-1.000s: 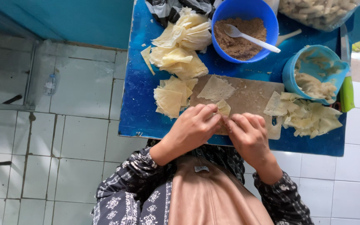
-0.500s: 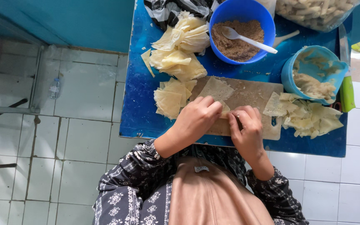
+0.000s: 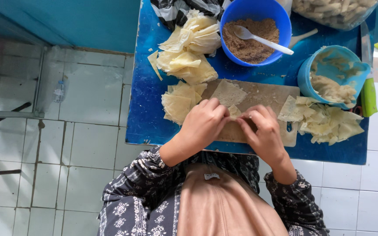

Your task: The person sits at a low blue table folding thin square pastry wrappers. They pinch a filling from a bowl by hand or with a spoon, place it on a wrapper, and fold and press the wrapper into a filled parcel, setting finished parcels with a pile of completed ones.

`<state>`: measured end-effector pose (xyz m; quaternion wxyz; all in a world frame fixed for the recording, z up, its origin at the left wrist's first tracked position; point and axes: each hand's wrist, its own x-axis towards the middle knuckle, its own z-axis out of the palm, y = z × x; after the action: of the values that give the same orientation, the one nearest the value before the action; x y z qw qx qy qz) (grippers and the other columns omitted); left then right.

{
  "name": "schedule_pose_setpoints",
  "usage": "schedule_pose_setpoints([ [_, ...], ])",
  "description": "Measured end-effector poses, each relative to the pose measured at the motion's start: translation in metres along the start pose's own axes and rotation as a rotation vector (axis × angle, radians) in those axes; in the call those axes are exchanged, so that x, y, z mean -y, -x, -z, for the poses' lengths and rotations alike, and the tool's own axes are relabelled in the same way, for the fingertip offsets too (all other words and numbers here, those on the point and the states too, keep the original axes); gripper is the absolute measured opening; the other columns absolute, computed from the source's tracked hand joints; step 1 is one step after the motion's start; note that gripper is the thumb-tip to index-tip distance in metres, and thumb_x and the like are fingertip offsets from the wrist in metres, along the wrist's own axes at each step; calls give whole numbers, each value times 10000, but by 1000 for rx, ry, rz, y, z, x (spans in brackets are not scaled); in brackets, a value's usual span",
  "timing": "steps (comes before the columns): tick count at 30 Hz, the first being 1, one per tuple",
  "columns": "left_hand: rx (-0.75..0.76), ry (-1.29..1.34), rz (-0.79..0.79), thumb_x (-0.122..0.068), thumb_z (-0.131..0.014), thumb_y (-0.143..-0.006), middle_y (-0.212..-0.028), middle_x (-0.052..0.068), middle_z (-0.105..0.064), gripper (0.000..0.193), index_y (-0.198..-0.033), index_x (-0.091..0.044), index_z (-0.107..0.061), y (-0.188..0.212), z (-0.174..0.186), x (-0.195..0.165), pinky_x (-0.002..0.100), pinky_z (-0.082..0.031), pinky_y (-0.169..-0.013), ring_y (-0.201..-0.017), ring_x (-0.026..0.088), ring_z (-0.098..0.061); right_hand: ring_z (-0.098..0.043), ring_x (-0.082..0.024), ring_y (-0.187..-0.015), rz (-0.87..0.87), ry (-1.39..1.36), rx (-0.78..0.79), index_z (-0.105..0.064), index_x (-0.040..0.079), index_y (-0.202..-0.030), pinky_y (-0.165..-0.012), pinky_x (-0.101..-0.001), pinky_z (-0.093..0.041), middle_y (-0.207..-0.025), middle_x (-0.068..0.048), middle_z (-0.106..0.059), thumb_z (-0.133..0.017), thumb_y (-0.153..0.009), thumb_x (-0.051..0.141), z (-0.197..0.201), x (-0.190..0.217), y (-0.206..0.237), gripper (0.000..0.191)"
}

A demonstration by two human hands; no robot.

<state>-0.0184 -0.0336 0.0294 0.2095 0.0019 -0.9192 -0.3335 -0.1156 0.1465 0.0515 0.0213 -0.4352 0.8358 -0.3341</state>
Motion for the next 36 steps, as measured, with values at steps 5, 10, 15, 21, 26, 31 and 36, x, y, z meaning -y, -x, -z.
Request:
schedule_pose_setpoints([
  [5,97,-75,126,-216,-724,-878,-893,131,-631,165,-858,-61,-672,-9,-13,-1,438,-543,-753,-877,329,-648,-580,-351,-981,-52,71,-40,-671,41,-968,-856,-433,-462,-1021,-128,-636,-777,-864,82,-4,1,-4,155],
  [10,148,-147,208,-260,-739,-850,-905,144,-648,220,-853,-48,-677,-19,-11,-1,453,-552,-738,-901,346,-659,-584,-341,-1032,140,112,19,-694,47,-1051,-907,-437,-462,-1098,-115,-649,-702,-866,7,2,7,-4,189],
  [15,-21,43,212,-222,-726,-934,-972,108,-631,192,-987,-58,-643,-5,19,-5,441,-517,-809,-938,324,-624,-582,-336,-1010,163,113,51,-689,58,-1012,-883,-442,-448,-1046,-101,-639,-741,-877,94,2,8,-10,149],
  [21,-81,42,-65,-144,-705,-881,-1101,67,-609,201,-1073,-110,-655,12,30,-18,401,-473,-862,-1023,269,-584,-580,-328,-1009,165,104,140,-674,52,-985,-872,-438,-439,-1038,-101,-636,-732,-898,110,3,8,-9,120],
  [26,-11,-67,-101,-184,-676,-922,-1059,17,-621,123,-1032,-132,-655,27,19,-18,393,-465,-907,-1028,224,-593,-590,-324,-992,152,55,124,-682,54,-998,-863,-442,-446,-1032,-102,-642,-718,-870,91,1,15,14,138],
  [31,-74,-368,-110,-170,-637,-908,-1174,44,-628,304,-1191,-67,-681,42,1,-23,367,-447,-956,-1113,218,-580,-607,-316,-953,85,131,-125,-699,40,-1086,-838,-439,-455,-1020,-109,-662,-754,-910,75,-17,22,31,189],
  [36,-100,-656,-59,-201,-605,-957,-1423,52,-584,454,-1384,-57,-658,58,-11,-39,353,-385,-1060,-1299,186,-518,-609,-291,-1043,155,316,-182,-712,65,-1135,-929,-442,-448,-1113,-93,-655,-751,-890,56,-24,22,41,248],
])
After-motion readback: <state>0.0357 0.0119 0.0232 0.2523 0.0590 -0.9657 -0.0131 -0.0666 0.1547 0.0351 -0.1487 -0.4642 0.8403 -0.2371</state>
